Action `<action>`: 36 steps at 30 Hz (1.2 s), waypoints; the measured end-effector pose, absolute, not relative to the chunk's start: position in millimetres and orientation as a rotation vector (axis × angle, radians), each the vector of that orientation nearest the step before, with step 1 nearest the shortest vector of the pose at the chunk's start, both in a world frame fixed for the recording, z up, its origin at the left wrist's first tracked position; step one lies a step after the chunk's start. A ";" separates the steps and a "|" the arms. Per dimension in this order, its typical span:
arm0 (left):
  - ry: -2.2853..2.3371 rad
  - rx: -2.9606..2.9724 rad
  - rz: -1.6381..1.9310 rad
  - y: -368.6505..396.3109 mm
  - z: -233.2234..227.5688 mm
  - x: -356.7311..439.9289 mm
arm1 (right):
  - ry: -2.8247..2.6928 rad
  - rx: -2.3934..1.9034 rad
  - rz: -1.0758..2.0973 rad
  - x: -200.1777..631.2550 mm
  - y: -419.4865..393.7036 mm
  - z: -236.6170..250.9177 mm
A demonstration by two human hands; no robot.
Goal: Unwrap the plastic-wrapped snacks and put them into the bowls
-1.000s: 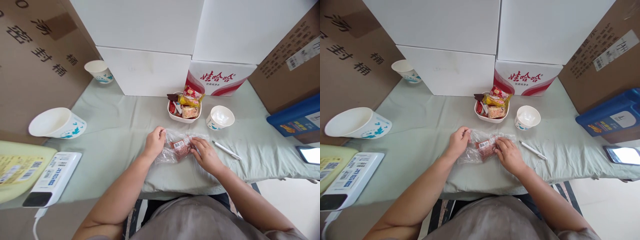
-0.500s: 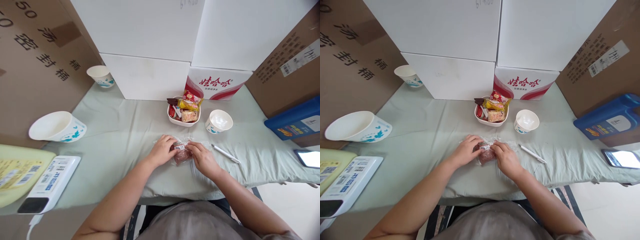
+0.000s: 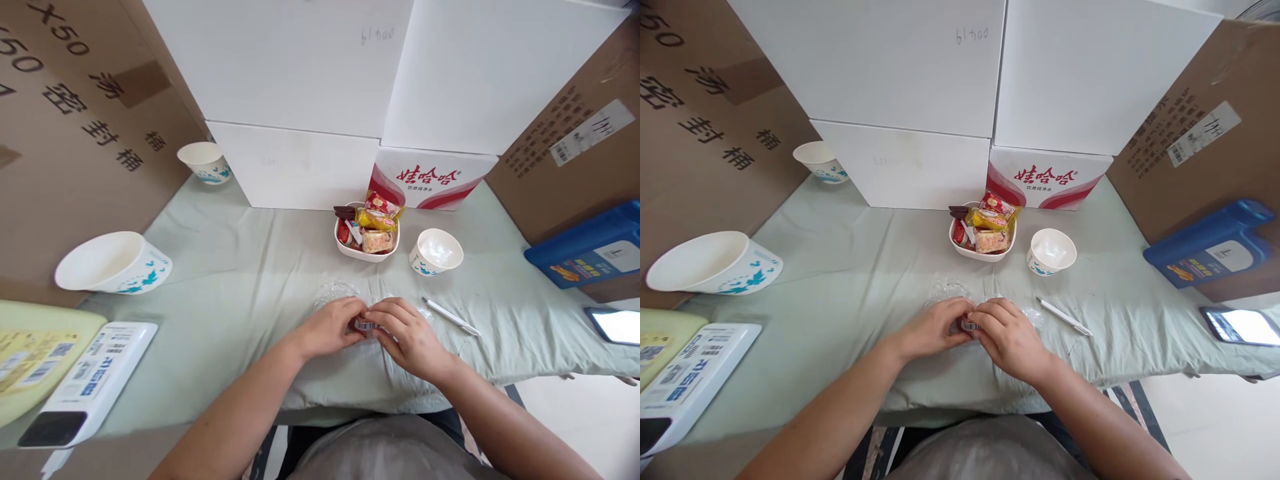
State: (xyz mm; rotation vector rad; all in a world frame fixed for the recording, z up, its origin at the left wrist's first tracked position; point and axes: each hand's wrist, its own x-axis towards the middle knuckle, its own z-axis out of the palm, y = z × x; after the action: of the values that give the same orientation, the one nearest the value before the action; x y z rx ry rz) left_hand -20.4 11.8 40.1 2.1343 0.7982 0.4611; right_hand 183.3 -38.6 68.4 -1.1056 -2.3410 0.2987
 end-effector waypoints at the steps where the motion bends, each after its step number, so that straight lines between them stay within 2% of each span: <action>1: 0.822 2.121 0.444 12.8 39.2 -21.3 | -2.395 -1.156 0.320 182.7 -36.4 66.7; 8: 0.928 1.983 0.488 22.1 30.2 -28.2 | -2.450 -1.730 0.173 207.7 -18.1 52.1; 11: 0.918 2.052 0.480 21.7 30.8 -27.3 | -2.418 -1.549 0.193 208.7 -16.4 56.5; 14: 0.857 2.050 0.453 20.7 33.3 -25.6 | -2.529 -1.321 0.340 198.9 -18.1 64.1; 22: 0.852 2.209 0.349 16.7 25.6 -22.2 | -2.636 -1.203 0.687 201.1 -21.2 95.0; 27: 0.844 2.297 0.262 11.1 22.8 -19.9 | -2.258 -1.173 0.826 227.1 -4.7 118.1; 30: 0.853 2.318 0.231 9.2 23.5 -19.6 | -1.914 -1.238 0.701 238.3 19.9 133.8; 36: 0.778 2.343 0.234 9.8 22.9 -22.0 | -1.670 -1.302 0.057 226.2 98.3 149.5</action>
State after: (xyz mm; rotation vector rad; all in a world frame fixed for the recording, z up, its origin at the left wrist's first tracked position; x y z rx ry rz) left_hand -22.0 9.8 22.9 2.3425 0.7782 0.2343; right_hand 226.2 98.3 149.5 -1.3019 -1.6704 0.0571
